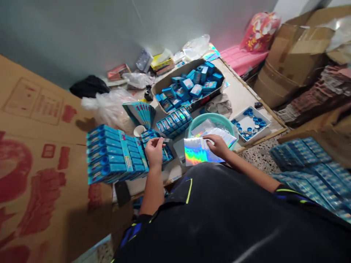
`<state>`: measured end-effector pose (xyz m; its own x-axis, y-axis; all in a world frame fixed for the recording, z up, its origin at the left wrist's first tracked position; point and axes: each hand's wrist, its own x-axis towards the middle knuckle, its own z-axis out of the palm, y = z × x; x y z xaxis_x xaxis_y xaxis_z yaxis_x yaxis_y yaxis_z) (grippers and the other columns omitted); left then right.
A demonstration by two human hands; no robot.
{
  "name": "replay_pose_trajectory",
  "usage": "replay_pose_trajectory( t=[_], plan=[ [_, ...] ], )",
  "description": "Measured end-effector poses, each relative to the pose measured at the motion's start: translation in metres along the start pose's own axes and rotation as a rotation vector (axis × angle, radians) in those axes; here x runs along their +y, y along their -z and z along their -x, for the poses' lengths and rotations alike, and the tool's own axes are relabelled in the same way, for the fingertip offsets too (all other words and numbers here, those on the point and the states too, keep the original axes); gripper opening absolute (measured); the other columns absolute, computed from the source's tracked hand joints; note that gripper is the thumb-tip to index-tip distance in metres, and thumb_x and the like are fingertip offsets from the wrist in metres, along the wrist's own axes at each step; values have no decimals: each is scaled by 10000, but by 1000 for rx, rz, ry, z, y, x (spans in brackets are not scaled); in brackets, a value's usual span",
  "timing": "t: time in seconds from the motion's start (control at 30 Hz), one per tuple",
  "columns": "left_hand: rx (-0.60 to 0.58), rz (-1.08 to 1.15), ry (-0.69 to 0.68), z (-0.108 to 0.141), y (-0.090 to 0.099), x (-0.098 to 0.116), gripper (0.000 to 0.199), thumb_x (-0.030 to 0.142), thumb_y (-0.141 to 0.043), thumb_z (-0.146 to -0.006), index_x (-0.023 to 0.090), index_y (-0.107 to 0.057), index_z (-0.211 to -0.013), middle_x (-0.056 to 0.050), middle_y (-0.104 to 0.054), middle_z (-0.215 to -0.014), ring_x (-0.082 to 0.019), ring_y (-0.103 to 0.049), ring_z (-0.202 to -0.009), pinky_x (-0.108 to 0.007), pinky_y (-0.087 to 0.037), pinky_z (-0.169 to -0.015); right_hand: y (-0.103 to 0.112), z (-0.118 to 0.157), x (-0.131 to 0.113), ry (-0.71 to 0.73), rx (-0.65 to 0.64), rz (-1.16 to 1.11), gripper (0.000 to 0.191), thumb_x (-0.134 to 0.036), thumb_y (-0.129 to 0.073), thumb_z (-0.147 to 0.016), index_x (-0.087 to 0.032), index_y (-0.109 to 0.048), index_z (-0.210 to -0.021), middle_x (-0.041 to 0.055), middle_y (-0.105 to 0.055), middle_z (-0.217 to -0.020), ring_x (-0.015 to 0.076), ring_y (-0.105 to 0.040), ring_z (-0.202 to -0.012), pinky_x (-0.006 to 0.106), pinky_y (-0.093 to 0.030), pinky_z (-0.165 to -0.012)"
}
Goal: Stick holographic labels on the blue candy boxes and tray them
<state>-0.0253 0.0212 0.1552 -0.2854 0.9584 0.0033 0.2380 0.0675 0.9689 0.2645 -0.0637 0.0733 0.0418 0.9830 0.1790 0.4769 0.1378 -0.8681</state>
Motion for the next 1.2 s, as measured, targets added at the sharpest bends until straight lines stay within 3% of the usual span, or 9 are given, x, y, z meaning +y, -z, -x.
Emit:
replay_pose_trajectory(
  t=[0.1, 0.17, 0.23, 0.33, 0.4, 0.57, 0.73, 0.9, 1.2],
  plan=[
    [90, 36, 60, 0, 18, -2, 345, 455, -777, -710, 169, -631, -837, 6, -657, -708, -117, -628, -577, -245, -519, -584, -61, -57, -53, 16, -212, -310, 566, -396, -687, -880, -256, -560, -1413, 89, -676, -1313, 271, -675, -1066, 450, -541, -945],
    [123, 65, 105, 1, 25, -8, 379, 476, -789, -691, 165, -643, -852, 8, -656, -701, -109, -609, -555, -248, -523, -579, -106, -84, -80, -41, -292, -466, 739, -455, -769, -808, -239, -495, -1459, 105, -653, -1320, 236, -683, -992, 402, -574, -867],
    [134, 60, 151, 0, 30, -16, 417, 512, -779, -693, 163, -650, -879, -2, -670, -724, -106, -601, -544, -257, -529, -573, -145, -101, -97, -98, -363, -600, 697, -457, -794, -777, -212, -548, -1381, 72, -713, -1114, 195, -684, -860, 361, -585, -791],
    [136, -90, 150, -6, 36, -27, 403, 534, -715, -762, 160, -650, -899, -37, -703, -773, -126, -635, -576, -276, -549, -586, -180, -110, -104, -191, -396, -759, 412, -385, -770, -784, -189, -651, -1127, -15, -683, -749, 164, -660, -684, 327, -575, -697],
    [137, -191, 125, -10, 39, -33, 352, 503, -689, -799, 164, -653, -887, -59, -722, -801, -152, -669, -632, -294, -565, -618, -191, -112, -101, -243, -367, -799, 311, -331, -747, -783, -186, -649, -1039, -40, -642, -656, 162, -654, -637, 322, -568, -669],
    [153, -380, 61, -14, 43, -36, 205, 406, -651, -852, 203, -634, -833, -98, -730, -909, -254, -702, -923, -414, -571, -866, -205, -112, -88, -286, -361, -766, 339, -301, -725, -765, -183, -598, -1056, -63, -606, -596, 172, -652, -624, 325, -544, -654],
    [175, -567, 2, -10, 42, -38, 139, 300, -574, -894, 220, -568, -780, -178, -629, -1242, -330, -501, -1336, -510, -367, -1174, -216, -109, -81, -283, -368, -722, 371, -333, -734, -732, -218, -551, -1033, -69, -608, -631, 170, -623, -638, 308, -479, -613],
    [202, -777, -18, -8, 38, -51, 130, 291, -515, -949, 204, -559, -863, -210, -513, -1394, -319, -456, -1391, -486, -382, -1180, -226, -108, -71, -312, -406, -761, 422, -408, -759, -699, -255, -468, -964, -86, -595, -642, 160, -602, -622, 289, -462, -598],
    [266, -809, 47, -4, 35, -64, 84, 249, -537, -939, 189, -583, -902, -211, -495, -1454, -341, -537, -1334, -496, -474, -1090, -242, -82, -38, -605, -513, -718, 547, -552, -884, -556, -228, -459, -674, -55, -526, -506, 142, -546, -508, 276, -436, -529]
  ],
)
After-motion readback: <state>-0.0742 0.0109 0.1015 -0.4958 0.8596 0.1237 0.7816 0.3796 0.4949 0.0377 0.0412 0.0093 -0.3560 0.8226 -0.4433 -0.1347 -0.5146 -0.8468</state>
